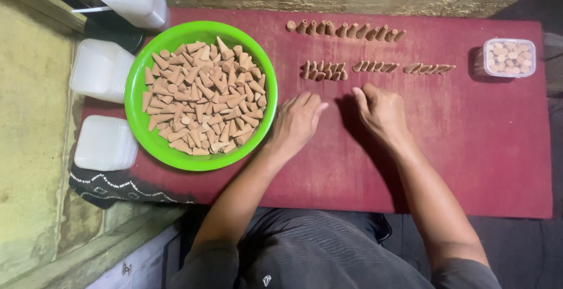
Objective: Arranging incense cones from a bowl into neat rows on a work surface.
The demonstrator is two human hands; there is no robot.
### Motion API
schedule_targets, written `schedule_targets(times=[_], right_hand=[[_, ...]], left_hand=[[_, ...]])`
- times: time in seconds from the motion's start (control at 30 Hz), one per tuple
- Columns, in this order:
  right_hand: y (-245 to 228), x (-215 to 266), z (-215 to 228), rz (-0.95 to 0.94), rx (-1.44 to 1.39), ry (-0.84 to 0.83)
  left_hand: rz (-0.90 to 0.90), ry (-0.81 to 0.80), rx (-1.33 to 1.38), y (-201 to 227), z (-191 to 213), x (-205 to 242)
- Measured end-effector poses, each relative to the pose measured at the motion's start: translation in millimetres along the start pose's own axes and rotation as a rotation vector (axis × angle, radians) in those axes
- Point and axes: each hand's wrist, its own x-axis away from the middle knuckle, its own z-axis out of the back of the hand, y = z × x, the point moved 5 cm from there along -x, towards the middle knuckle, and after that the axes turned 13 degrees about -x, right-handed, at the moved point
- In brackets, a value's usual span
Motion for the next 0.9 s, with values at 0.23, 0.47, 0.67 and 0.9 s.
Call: schedule_targets(times=[0.23, 0.47, 0.67, 0.9], right_hand=[[-116, 12, 33, 0.101, -0.375, -0.084], [-184, -18, 1, 0.495, -0.478, -0.132], [-205, -60, -51, 0.607, -0.184, -0.080], [-193, -75, -80, 0.513, -0.053, -0.200]], left_hand=[[0.014, -0.115, -0.010, -1, 77, 90], [-0.020, 0.144, 0.088, -22, 168, 132], [0.088, 0.370, -0.229, -63, 213, 134], [0.256, 0.316, -0.309, -85, 198, 140]])
